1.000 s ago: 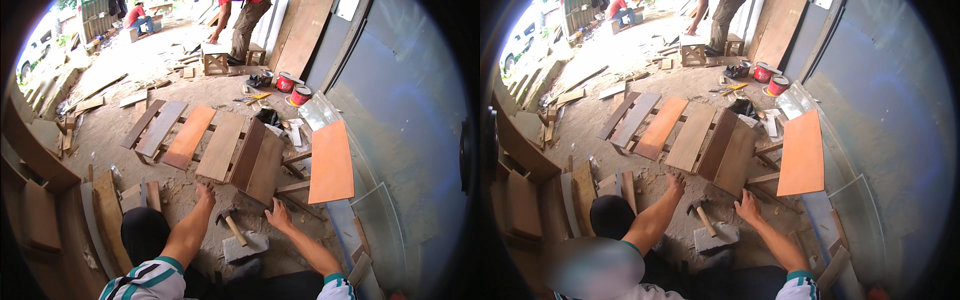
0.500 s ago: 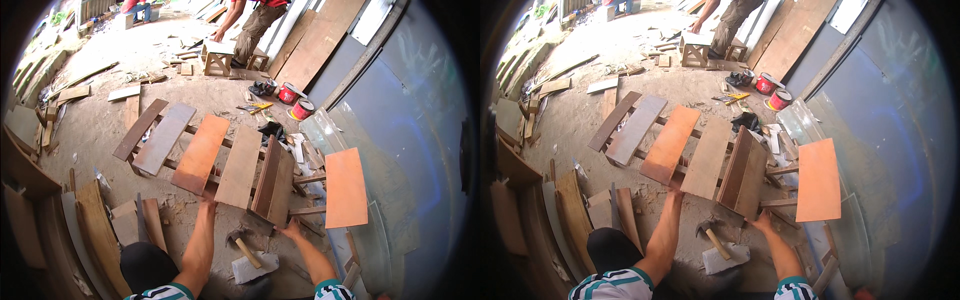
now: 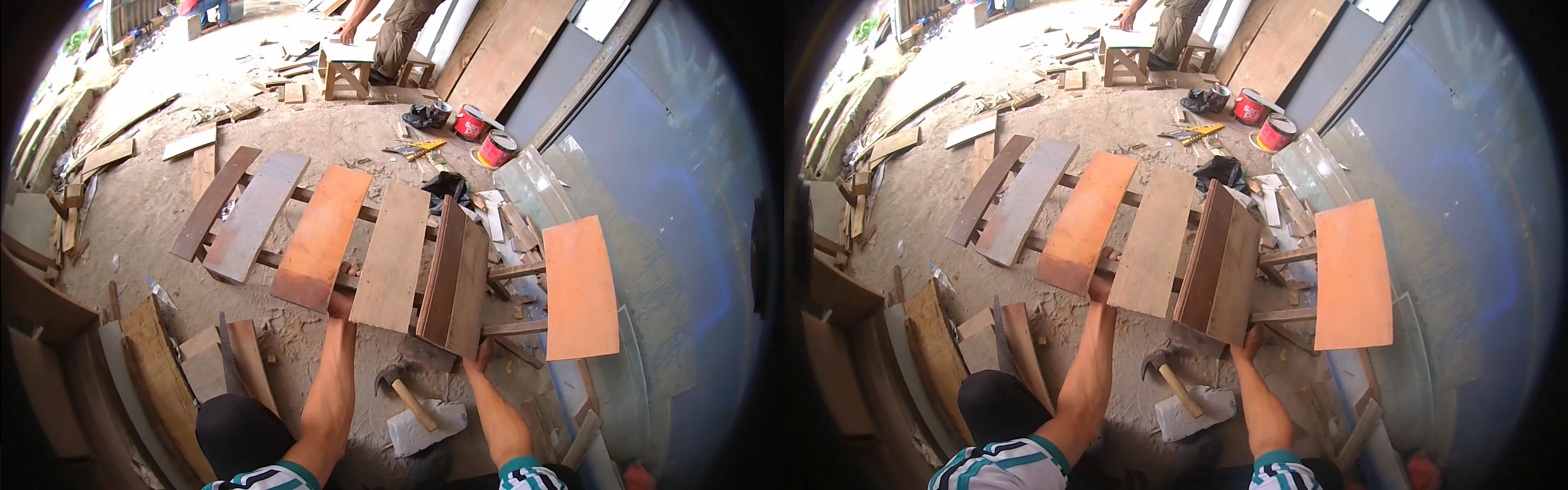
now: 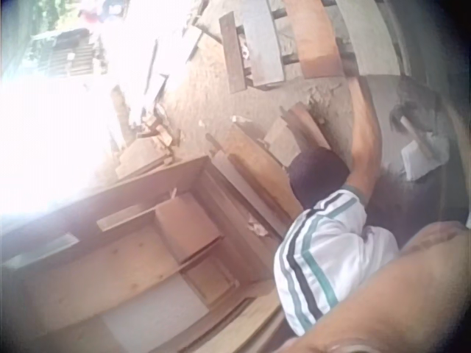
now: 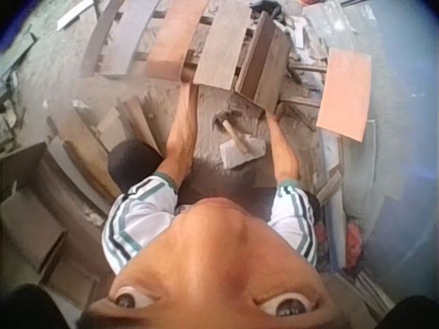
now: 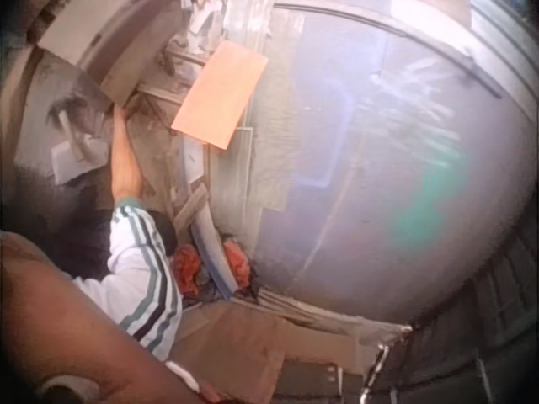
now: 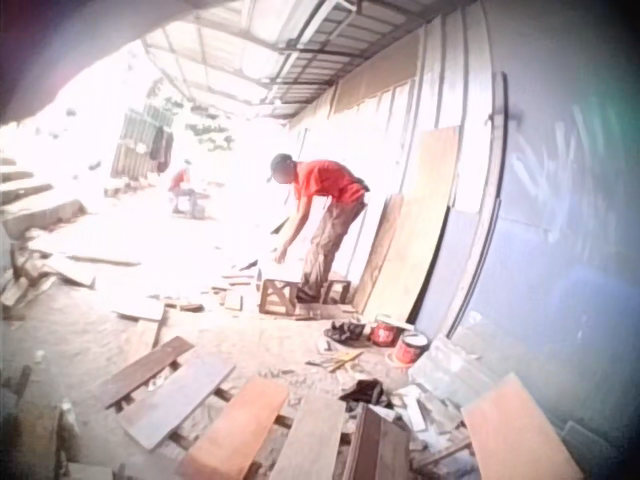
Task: The person assembles a wooden pallet-like structure by hand, fitting slats into a frame and using a hammer to secure pieces. The person adjusts and aligns multiple wooden components on the floor.
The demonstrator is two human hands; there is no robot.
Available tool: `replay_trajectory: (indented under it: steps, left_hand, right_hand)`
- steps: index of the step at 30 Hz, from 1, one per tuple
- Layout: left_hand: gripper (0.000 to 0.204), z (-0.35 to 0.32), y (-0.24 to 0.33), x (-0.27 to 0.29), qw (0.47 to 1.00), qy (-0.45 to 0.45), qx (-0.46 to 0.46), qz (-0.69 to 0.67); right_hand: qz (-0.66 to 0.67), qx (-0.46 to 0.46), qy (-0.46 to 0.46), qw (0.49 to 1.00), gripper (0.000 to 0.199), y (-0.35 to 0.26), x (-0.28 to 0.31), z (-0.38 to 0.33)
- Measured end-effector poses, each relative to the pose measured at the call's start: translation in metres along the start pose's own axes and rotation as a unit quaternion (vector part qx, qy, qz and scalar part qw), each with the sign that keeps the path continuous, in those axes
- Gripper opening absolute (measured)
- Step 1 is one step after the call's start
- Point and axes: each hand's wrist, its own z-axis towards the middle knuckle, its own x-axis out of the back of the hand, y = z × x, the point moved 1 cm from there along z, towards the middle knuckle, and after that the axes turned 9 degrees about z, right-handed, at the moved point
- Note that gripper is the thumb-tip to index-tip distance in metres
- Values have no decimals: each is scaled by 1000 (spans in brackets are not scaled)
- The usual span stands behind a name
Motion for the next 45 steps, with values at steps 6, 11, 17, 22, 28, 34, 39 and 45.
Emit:
replay_trajectory:
  steps: [6,11,17,22,28,34,39,45]
  left_hand:
    - [19,3,2,-7,1000,16,-4,8]
    - [25,6,-7,-38,995,50,-45,71]
    - [39,13,-4,-75,989,99,-44,100]
    - [79,33,31,-89,997,26,-35,69]
    - [100,30,16,-122,981,91,-45,165]
    - [87,48,23,-128,985,60,-40,156]
    - [82,52,10,-109,981,67,-16,182]
    - [74,59,1,-95,990,40,-15,132]
  right_hand:
    - [8,-6,-30,999,48,-12,9,1]
    - [45,23,0,999,48,-14,20,10]
    - [-14,-32,-55,998,59,-31,55,34]
    - [-15,-133,-159,978,73,-135,83,55]
    - [-33,-229,-204,951,90,-145,111,72]
    - [53,-290,-247,923,84,-177,123,94]
    - [38,-301,-271,914,73,-159,125,108]
    - [33,-314,-288,904,61,-149,124,133]
